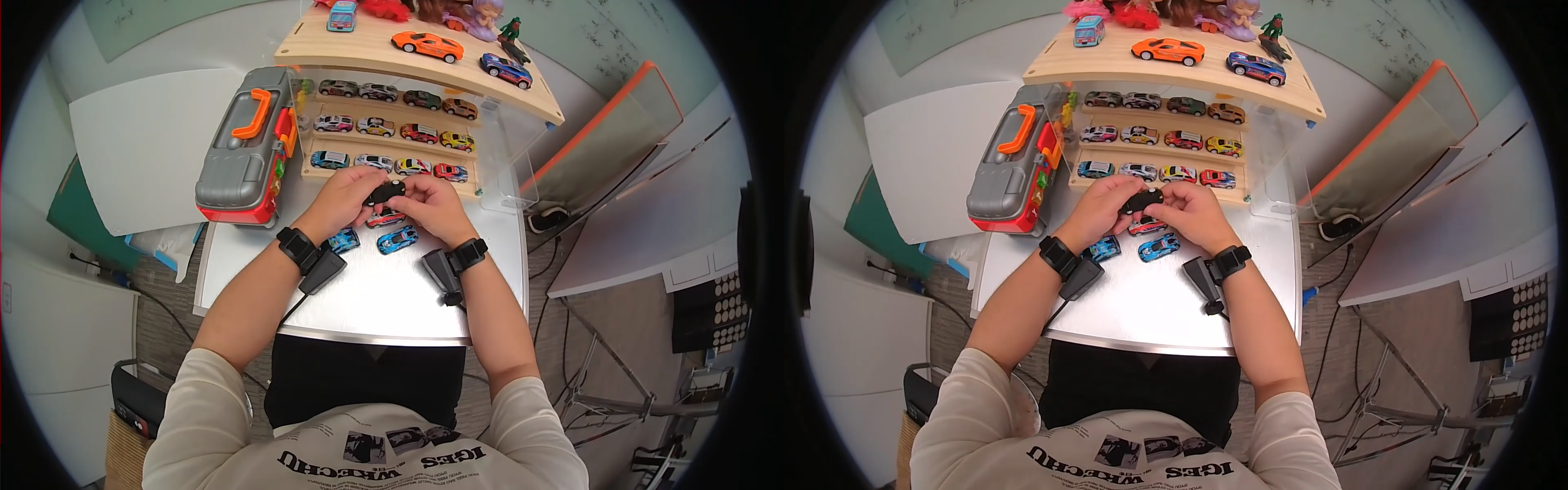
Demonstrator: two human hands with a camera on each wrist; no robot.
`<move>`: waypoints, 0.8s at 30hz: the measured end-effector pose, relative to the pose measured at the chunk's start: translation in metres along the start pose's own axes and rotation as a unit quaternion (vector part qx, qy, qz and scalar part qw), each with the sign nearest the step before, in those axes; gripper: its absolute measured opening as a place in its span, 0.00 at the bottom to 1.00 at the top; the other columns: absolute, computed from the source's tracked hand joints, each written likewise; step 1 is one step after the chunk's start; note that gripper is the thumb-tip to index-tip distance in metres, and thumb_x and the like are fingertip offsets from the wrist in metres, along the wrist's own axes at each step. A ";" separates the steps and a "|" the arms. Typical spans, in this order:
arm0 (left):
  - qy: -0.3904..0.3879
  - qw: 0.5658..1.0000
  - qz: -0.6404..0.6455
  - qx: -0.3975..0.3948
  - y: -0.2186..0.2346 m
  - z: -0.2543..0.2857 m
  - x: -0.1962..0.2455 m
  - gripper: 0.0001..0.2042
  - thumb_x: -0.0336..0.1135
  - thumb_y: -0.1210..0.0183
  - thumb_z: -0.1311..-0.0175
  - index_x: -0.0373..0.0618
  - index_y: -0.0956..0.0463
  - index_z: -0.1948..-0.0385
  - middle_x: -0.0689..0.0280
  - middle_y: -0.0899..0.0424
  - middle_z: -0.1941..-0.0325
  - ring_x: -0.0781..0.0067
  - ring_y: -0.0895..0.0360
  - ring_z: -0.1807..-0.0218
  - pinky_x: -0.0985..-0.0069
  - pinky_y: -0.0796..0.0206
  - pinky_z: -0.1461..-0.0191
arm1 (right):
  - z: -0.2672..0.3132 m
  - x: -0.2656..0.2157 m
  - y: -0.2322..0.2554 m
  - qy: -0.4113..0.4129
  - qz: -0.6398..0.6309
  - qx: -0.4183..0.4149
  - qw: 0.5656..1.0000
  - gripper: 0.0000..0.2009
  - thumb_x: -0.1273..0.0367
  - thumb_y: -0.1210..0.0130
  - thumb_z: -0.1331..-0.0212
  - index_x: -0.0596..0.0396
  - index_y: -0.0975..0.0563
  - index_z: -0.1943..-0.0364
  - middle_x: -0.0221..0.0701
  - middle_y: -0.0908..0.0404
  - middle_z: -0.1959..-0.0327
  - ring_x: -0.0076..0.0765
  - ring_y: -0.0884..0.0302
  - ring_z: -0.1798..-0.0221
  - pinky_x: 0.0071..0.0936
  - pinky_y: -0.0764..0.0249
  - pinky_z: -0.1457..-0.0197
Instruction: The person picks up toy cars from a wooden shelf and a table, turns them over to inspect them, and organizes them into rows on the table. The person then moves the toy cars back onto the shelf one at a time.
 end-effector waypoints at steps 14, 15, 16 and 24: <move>0.008 0.998 0.056 0.033 0.011 0.006 0.014 0.16 0.46 0.45 0.19 0.41 0.20 0.56 0.65 0.18 0.71 0.85 0.35 0.84 0.85 0.46 0.81 | 0.001 0.001 0.004 -0.067 -0.090 -0.004 0.994 0.07 0.71 0.38 0.30 0.60 0.16 0.54 0.22 0.18 0.72 0.14 0.31 0.77 0.18 0.34 0.74; -0.004 0.998 0.055 0.037 0.012 0.006 0.015 0.15 0.46 0.44 0.19 0.41 0.20 0.57 0.66 0.18 0.71 0.86 0.35 0.84 0.85 0.47 0.81 | 0.001 0.001 0.004 -0.066 -0.090 -0.004 0.994 0.07 0.71 0.38 0.30 0.60 0.16 0.54 0.22 0.18 0.72 0.14 0.31 0.77 0.18 0.34 0.74; -0.016 0.998 0.054 0.041 0.013 0.007 0.017 0.15 0.45 0.43 0.20 0.42 0.19 0.59 0.66 0.18 0.70 0.87 0.36 0.84 0.85 0.47 0.81 | 0.002 0.001 0.005 -0.070 -0.093 -0.002 0.993 0.07 0.71 0.37 0.30 0.60 0.16 0.54 0.22 0.18 0.72 0.14 0.31 0.77 0.17 0.34 0.74; -0.055 0.993 -0.082 0.062 0.000 0.020 0.036 0.10 0.39 0.41 0.21 0.42 0.21 0.55 0.70 0.18 0.70 0.87 0.30 0.77 0.86 0.42 0.76 | 0.002 -0.004 0.003 -0.049 -0.085 0.001 0.995 0.13 0.72 0.34 0.33 0.60 0.16 0.47 0.23 0.17 0.68 0.12 0.28 0.74 0.17 0.32 0.72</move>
Point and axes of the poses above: each hand's wrist, its own z-axis away from the middle knuckle, its own y-axis out of the back of the hand, x = y × z, the point moved 7 cm from there along -z, towards the middle knuckle
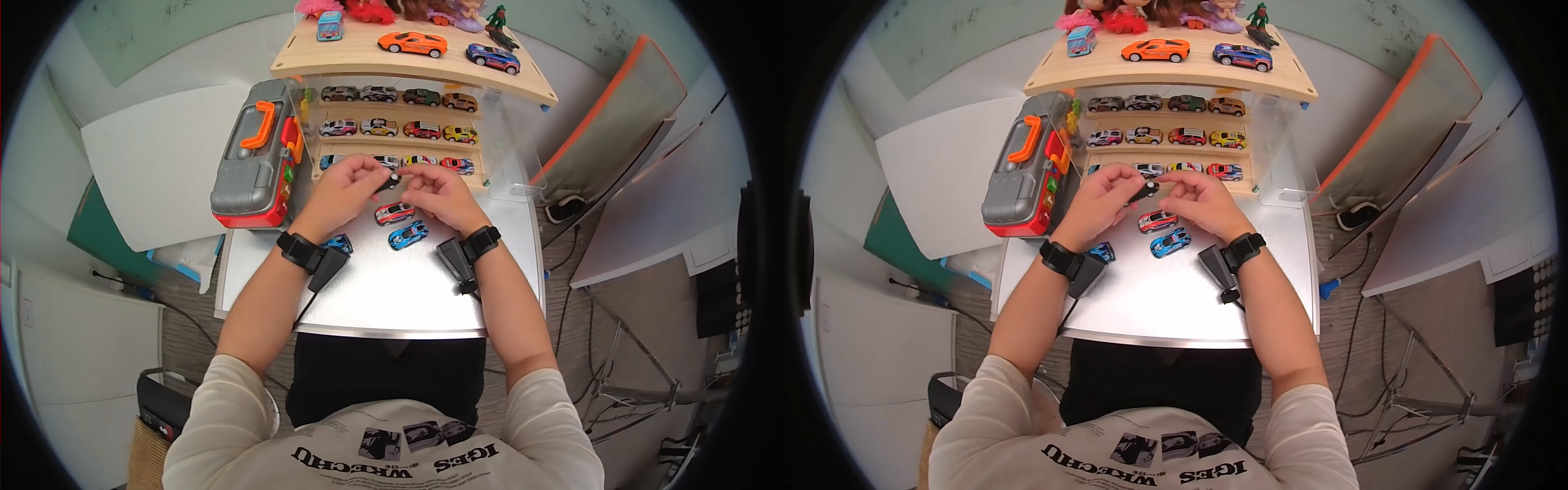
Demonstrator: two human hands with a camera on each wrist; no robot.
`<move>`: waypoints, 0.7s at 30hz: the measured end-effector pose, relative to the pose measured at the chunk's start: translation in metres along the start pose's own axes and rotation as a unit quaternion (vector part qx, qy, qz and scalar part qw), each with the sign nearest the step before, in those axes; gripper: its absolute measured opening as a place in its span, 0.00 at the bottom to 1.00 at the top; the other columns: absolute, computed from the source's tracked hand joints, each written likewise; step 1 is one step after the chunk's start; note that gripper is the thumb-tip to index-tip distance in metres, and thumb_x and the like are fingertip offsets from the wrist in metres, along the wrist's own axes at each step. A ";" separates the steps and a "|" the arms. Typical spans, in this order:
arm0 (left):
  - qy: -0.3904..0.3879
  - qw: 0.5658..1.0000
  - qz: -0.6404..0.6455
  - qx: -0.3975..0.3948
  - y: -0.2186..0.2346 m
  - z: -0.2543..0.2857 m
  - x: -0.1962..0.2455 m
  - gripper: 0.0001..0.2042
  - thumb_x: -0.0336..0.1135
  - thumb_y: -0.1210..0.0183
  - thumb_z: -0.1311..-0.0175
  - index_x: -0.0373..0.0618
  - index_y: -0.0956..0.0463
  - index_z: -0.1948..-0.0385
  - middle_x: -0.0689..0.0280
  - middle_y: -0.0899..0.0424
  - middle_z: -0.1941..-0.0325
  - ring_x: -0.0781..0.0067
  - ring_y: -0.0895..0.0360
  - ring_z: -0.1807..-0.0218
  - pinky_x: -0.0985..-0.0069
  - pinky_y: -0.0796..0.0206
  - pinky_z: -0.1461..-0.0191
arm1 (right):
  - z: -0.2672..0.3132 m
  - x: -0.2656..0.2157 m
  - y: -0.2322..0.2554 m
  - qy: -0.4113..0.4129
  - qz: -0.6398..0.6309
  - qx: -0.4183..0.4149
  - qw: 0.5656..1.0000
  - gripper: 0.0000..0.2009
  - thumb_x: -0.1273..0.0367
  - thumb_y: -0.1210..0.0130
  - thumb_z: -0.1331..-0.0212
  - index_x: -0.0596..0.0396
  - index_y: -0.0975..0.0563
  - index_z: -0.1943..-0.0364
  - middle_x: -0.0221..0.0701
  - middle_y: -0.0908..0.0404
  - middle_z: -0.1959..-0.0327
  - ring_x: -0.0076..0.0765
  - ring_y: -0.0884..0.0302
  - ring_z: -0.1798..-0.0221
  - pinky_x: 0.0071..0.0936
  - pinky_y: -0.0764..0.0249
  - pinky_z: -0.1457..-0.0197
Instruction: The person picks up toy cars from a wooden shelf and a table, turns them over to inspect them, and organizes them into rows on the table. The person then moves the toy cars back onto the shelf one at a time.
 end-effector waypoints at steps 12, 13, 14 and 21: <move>-0.066 0.932 -0.354 0.041 -0.003 0.075 0.062 0.20 0.35 0.34 0.29 0.35 0.24 0.41 0.62 0.12 0.58 0.77 0.17 0.60 0.77 0.26 0.55 | 0.004 0.001 0.010 0.005 -0.020 0.001 1.000 0.12 0.74 0.31 0.37 0.63 0.14 0.52 0.27 0.11 0.62 0.16 0.18 0.61 0.16 0.23 0.58; -0.121 0.879 -0.458 0.063 -0.002 0.096 0.071 0.21 0.35 0.33 0.31 0.34 0.23 0.42 0.58 0.12 0.57 0.67 0.16 0.59 0.72 0.25 0.53 | 0.002 0.004 0.011 0.007 -0.005 -0.004 1.000 0.12 0.74 0.30 0.38 0.63 0.14 0.52 0.28 0.11 0.62 0.17 0.17 0.61 0.17 0.22 0.56; -0.173 0.810 -0.554 0.084 -0.003 0.120 0.077 0.22 0.34 0.32 0.34 0.32 0.23 0.42 0.53 0.12 0.56 0.58 0.15 0.57 0.66 0.24 0.51 | 0.001 0.005 0.010 0.005 -0.012 -0.009 1.000 0.12 0.74 0.30 0.38 0.63 0.14 0.52 0.28 0.11 0.62 0.17 0.17 0.61 0.17 0.22 0.56; -0.158 0.764 -0.596 0.191 0.047 0.221 0.008 0.23 0.26 0.37 0.34 0.30 0.27 0.36 0.44 0.17 0.41 0.39 0.21 0.40 0.53 0.31 0.34 | -0.002 0.006 0.009 0.016 0.015 -0.009 1.000 0.08 0.73 0.29 0.38 0.60 0.14 0.58 0.23 0.13 0.67 0.14 0.20 0.65 0.17 0.24 0.60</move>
Point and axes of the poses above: each hand's wrist, its own z-axis away from the middle knuckle, its own y-axis out of the back of the hand, x = y × z, the point moved 7 cm from there along -z, towards the middle knuckle
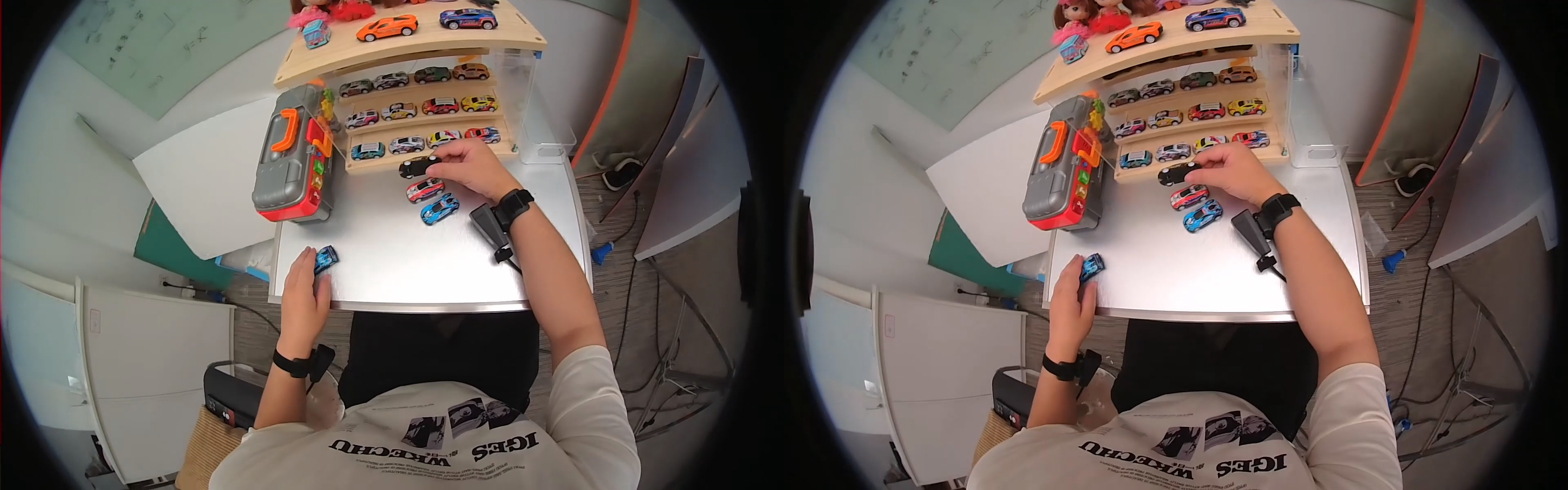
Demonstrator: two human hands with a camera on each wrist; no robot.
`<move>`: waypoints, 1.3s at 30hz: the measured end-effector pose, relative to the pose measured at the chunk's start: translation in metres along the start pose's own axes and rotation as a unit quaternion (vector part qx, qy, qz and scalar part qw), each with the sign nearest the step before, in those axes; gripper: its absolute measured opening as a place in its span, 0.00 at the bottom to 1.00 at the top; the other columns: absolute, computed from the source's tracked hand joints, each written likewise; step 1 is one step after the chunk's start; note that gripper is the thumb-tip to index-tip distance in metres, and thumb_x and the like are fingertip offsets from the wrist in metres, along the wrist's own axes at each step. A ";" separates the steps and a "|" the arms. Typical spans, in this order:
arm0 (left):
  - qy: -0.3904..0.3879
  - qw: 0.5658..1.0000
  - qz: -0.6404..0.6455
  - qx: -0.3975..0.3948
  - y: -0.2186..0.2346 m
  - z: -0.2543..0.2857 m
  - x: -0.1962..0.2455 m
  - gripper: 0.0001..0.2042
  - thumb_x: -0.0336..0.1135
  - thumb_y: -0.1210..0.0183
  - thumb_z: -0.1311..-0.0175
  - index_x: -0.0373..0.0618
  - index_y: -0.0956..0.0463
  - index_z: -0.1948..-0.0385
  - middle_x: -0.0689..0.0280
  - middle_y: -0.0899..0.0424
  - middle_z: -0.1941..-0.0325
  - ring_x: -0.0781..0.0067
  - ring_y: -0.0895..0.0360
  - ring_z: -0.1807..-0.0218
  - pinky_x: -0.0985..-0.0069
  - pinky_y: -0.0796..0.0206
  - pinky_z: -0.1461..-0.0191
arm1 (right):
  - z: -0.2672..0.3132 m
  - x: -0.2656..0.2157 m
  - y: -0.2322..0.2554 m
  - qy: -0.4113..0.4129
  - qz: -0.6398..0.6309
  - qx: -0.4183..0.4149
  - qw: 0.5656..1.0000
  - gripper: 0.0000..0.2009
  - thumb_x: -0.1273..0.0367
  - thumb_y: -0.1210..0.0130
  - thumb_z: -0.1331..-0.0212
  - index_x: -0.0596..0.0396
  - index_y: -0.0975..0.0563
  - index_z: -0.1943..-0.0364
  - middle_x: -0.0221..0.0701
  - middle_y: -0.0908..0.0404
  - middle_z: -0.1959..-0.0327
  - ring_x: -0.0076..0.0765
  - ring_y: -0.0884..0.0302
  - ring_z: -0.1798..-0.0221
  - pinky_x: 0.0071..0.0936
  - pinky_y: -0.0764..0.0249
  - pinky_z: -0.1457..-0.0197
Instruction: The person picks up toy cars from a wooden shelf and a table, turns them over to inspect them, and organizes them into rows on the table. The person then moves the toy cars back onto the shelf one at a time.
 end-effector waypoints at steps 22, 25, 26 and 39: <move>0.042 0.976 0.198 -0.083 -0.040 -0.084 0.039 0.18 0.30 0.30 0.35 0.38 0.17 0.44 0.57 0.11 0.47 0.64 0.16 0.45 0.70 0.27 0.38 | 0.008 -0.010 0.005 -0.012 -0.057 0.036 0.998 0.08 0.70 0.28 0.39 0.57 0.13 0.60 0.17 0.24 0.77 0.10 0.37 0.79 0.16 0.44 0.77; 0.007 0.973 0.200 -0.115 -0.051 -0.084 0.060 0.19 0.30 0.30 0.37 0.40 0.17 0.44 0.54 0.12 0.48 0.54 0.16 0.45 0.67 0.27 0.38 | 0.009 -0.011 0.005 -0.015 -0.056 0.027 0.998 0.07 0.70 0.29 0.39 0.57 0.13 0.60 0.17 0.24 0.77 0.10 0.38 0.79 0.16 0.45 0.77; 0.004 0.974 0.187 -0.128 -0.055 -0.082 0.063 0.19 0.30 0.30 0.37 0.39 0.17 0.44 0.54 0.12 0.47 0.54 0.16 0.45 0.67 0.27 0.38 | 0.009 -0.010 0.005 -0.017 -0.057 0.030 0.998 0.07 0.70 0.29 0.39 0.57 0.13 0.60 0.17 0.24 0.77 0.10 0.38 0.79 0.16 0.45 0.77; -0.047 0.991 0.104 -0.067 -0.040 -0.058 0.043 0.27 0.29 0.26 0.47 0.36 0.19 0.42 0.52 0.13 0.44 0.48 0.18 0.42 0.61 0.27 0.36 | 0.007 -0.009 0.003 -0.007 -0.047 0.022 0.999 0.07 0.69 0.27 0.41 0.55 0.13 0.63 0.16 0.24 0.78 0.11 0.37 0.78 0.17 0.44 0.77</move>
Point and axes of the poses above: each hand's wrist, its own z-axis away from the middle knuckle, its own y-axis out of the back of the hand, x = y × z, the point moved 7 cm from there along -z, towards the middle knuckle
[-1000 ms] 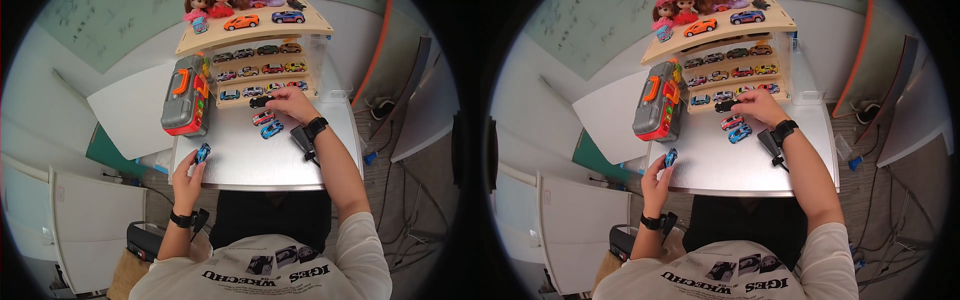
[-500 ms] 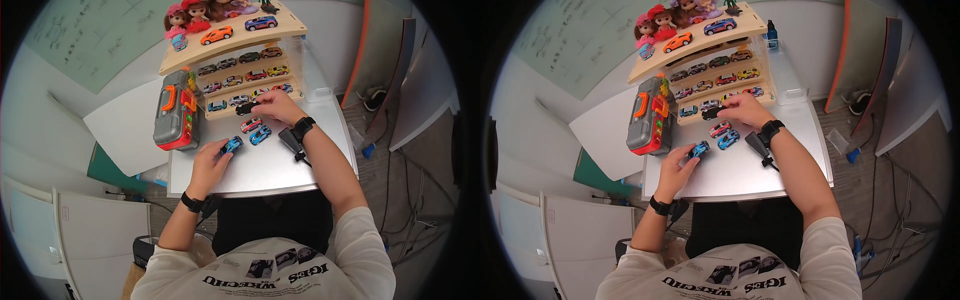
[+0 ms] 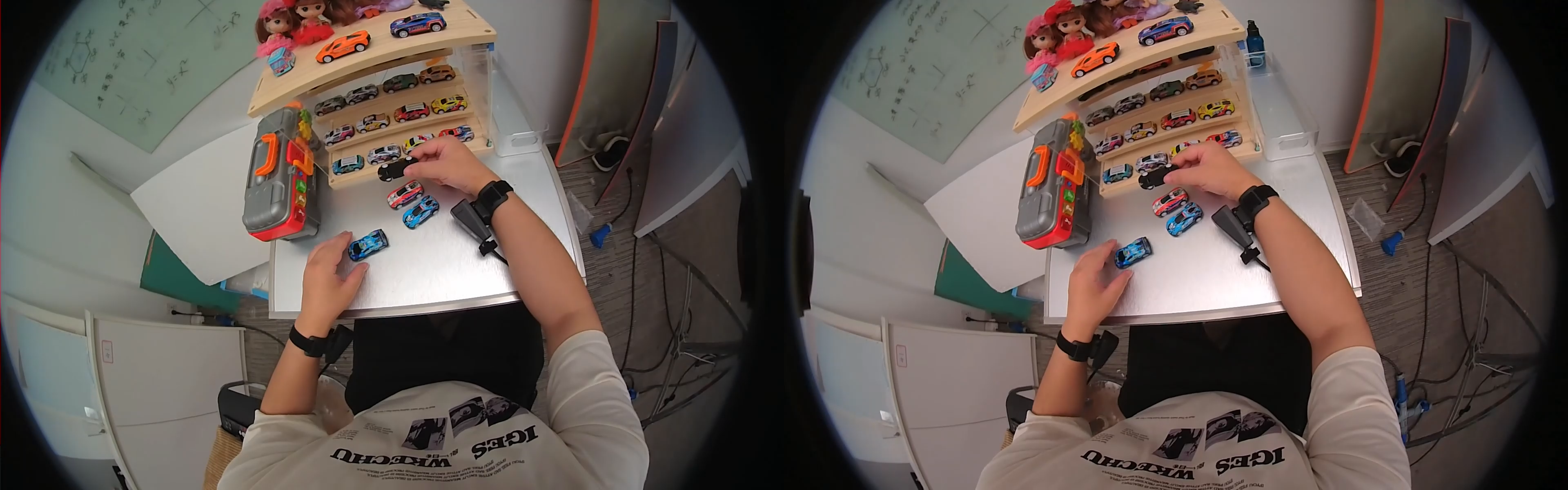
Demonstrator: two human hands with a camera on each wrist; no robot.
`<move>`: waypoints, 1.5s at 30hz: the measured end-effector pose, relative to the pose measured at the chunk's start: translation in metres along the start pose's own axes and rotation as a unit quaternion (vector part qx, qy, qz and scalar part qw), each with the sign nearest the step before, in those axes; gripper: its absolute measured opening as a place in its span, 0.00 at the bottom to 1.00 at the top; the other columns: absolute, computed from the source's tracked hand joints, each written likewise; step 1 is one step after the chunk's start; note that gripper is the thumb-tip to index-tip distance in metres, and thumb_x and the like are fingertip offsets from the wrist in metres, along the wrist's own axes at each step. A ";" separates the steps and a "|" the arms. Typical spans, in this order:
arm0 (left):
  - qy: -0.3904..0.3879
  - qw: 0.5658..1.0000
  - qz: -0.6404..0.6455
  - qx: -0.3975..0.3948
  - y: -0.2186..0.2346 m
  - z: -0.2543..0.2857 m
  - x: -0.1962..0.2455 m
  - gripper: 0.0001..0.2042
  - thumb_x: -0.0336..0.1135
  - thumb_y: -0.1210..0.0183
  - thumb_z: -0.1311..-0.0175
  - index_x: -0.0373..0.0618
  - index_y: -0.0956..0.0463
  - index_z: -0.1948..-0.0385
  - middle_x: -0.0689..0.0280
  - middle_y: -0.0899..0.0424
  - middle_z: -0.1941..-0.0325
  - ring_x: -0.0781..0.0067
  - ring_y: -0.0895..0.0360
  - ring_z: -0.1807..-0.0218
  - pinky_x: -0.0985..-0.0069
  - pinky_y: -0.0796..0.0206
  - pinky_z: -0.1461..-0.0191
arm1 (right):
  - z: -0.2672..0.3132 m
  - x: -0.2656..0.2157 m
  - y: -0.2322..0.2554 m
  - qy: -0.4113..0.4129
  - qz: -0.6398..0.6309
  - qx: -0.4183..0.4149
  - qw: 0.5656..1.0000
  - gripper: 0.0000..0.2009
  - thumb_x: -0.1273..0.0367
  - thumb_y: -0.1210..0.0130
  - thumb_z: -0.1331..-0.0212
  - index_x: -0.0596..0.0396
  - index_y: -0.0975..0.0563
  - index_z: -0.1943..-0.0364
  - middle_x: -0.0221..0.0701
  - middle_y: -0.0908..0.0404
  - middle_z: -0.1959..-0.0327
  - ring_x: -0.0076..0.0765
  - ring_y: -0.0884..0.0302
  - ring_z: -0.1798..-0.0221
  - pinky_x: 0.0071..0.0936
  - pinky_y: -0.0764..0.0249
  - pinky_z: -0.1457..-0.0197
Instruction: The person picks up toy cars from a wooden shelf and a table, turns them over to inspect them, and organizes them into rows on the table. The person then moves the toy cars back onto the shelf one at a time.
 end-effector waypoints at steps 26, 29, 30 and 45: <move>0.148 0.988 0.009 0.045 0.055 0.045 -0.046 0.19 0.30 0.28 0.41 0.37 0.15 0.48 0.52 0.11 0.53 0.57 0.14 0.56 0.67 0.22 0.50 | -0.001 0.003 0.002 -0.023 0.002 0.000 1.000 0.08 0.69 0.27 0.42 0.55 0.12 0.62 0.18 0.19 0.73 0.11 0.35 0.75 0.17 0.41 0.73; 0.158 0.985 0.051 0.053 0.045 0.039 -0.045 0.20 0.32 0.27 0.41 0.37 0.15 0.47 0.53 0.10 0.53 0.63 0.14 0.60 0.71 0.21 0.54 | -0.002 0.002 0.001 -0.016 -0.007 0.007 1.000 0.08 0.71 0.28 0.40 0.59 0.14 0.59 0.17 0.23 0.77 0.11 0.37 0.80 0.16 0.44 0.78; 0.156 0.985 0.052 0.054 0.043 0.036 -0.043 0.20 0.32 0.27 0.41 0.37 0.15 0.47 0.53 0.10 0.53 0.63 0.14 0.60 0.71 0.21 0.54 | -0.002 0.001 0.001 -0.016 -0.012 0.007 1.000 0.08 0.72 0.28 0.40 0.59 0.14 0.59 0.17 0.23 0.77 0.11 0.37 0.80 0.16 0.44 0.78; 0.008 0.999 -0.034 0.006 -0.022 -0.043 0.002 0.23 0.34 0.27 0.44 0.37 0.16 0.46 0.50 0.11 0.53 0.48 0.16 0.52 0.61 0.24 0.47 | -0.003 0.004 0.002 -0.008 -0.021 0.003 1.000 0.07 0.72 0.27 0.41 0.58 0.13 0.61 0.17 0.22 0.77 0.10 0.36 0.79 0.16 0.43 0.77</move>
Point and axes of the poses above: each hand's wrist, its own z-axis away from the middle knuckle, its own y-axis out of the back of the hand, x = y × z, the point moved 7 cm from there along -z, towards the middle knuckle
